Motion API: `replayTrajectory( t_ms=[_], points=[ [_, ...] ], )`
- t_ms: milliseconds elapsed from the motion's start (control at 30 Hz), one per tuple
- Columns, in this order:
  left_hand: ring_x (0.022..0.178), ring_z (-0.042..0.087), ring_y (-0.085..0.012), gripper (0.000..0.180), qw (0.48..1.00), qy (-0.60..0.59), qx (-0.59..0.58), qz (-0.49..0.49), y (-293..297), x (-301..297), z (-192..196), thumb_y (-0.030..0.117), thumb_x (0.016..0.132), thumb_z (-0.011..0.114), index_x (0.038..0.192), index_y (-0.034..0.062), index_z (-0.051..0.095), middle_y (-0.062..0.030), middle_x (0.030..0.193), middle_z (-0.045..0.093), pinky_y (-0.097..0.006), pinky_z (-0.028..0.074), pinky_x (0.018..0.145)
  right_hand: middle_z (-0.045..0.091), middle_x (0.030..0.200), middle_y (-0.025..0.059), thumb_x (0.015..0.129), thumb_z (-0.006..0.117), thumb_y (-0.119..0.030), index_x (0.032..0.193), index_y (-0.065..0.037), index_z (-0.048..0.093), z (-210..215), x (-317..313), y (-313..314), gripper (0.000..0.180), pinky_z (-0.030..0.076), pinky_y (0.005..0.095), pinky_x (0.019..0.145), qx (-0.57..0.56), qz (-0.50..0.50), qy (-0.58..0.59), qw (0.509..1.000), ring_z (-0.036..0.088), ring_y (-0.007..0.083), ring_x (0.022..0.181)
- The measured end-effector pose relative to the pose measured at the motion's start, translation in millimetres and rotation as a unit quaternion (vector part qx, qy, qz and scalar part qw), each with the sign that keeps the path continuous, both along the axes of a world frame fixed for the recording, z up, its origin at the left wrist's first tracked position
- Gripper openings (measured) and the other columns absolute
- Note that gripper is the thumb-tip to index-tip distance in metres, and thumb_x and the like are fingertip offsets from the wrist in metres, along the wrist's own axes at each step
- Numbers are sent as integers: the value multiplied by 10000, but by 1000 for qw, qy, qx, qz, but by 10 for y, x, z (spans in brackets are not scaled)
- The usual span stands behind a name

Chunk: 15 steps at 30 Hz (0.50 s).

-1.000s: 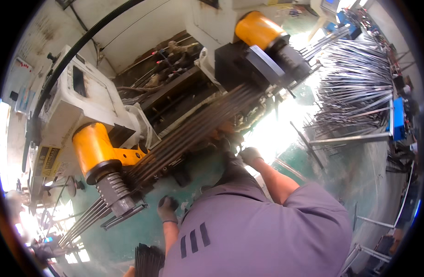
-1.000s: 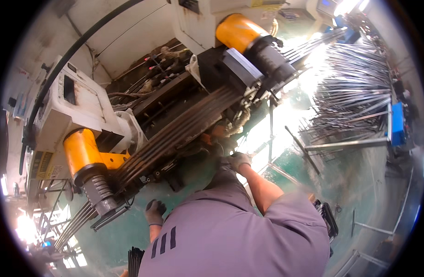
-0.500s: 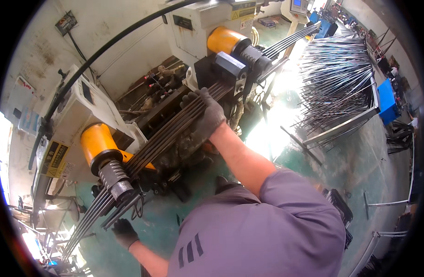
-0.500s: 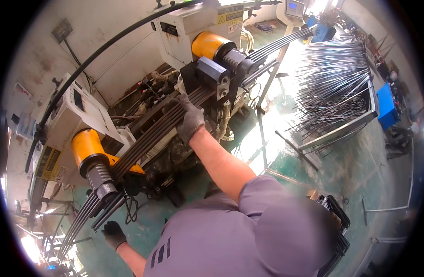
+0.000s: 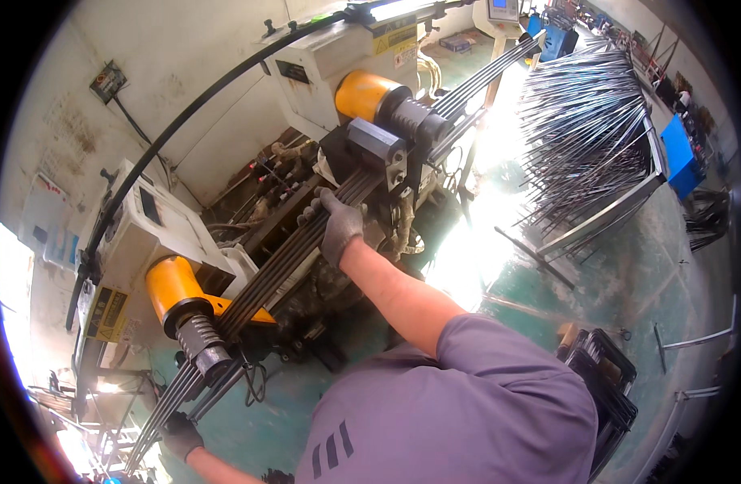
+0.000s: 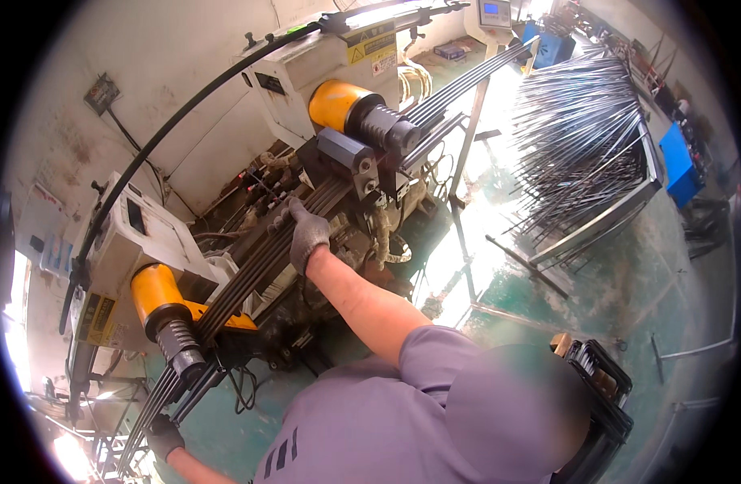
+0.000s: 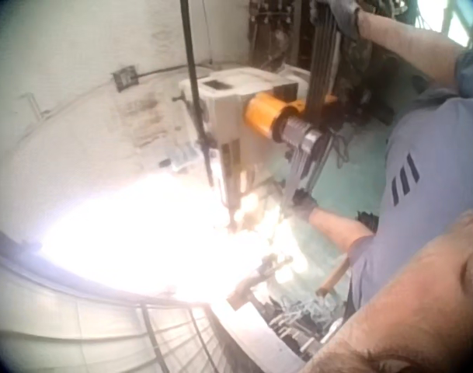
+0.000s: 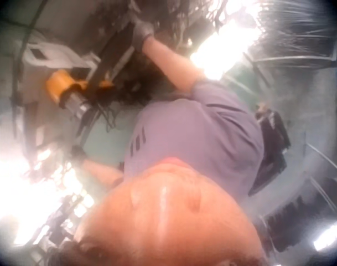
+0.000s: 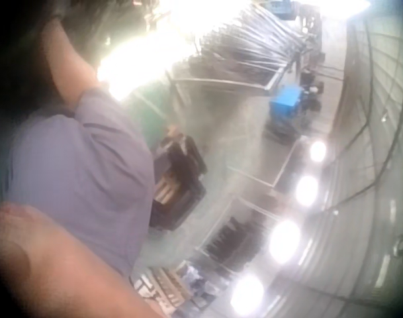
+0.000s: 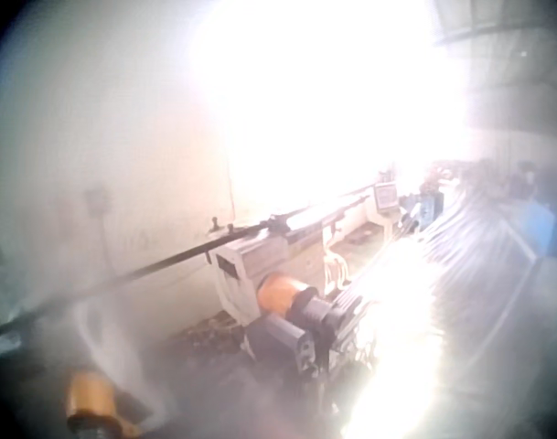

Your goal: The person repeatedly picks up bundles of long metal rods from the floor and feeds them into a yellow and white industrial bending machine. They align the rods, operate the machine to bend them, and then remove the finished pieces to place them into a metal rack. The cycle of loading, bending, and unloading continues throughout the clip.

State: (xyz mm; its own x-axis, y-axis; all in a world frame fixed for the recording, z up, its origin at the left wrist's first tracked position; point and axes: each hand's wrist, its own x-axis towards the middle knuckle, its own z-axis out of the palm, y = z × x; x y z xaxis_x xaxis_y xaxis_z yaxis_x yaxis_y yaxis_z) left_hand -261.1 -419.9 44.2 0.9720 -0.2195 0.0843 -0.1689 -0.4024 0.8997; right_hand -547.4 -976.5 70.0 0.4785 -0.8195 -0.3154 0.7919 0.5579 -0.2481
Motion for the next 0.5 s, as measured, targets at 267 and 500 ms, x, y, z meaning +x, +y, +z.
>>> replayTrajectory(
  t_ms=[267,500],
  points=[
    [951,625,-213,292,979,8,-180,92,-171,193,666,102,976,418,1213,-46,503,-118,1098,621,-316,519,813,493,689,26,931,580,-161,980,-51,528,-50,44,10,131,489,371,620,4,-4,15,1000,516,186,600],
    [1003,602,-221,378,987,-134,-86,39,-35,932,1490,194,946,506,1266,-6,516,-139,1146,613,-330,486,894,513,684,27,920,593,-172,990,-37,543,-163,96,-13,160,516,356,589,-1,-9,43,999,547,180,613]
  ],
)
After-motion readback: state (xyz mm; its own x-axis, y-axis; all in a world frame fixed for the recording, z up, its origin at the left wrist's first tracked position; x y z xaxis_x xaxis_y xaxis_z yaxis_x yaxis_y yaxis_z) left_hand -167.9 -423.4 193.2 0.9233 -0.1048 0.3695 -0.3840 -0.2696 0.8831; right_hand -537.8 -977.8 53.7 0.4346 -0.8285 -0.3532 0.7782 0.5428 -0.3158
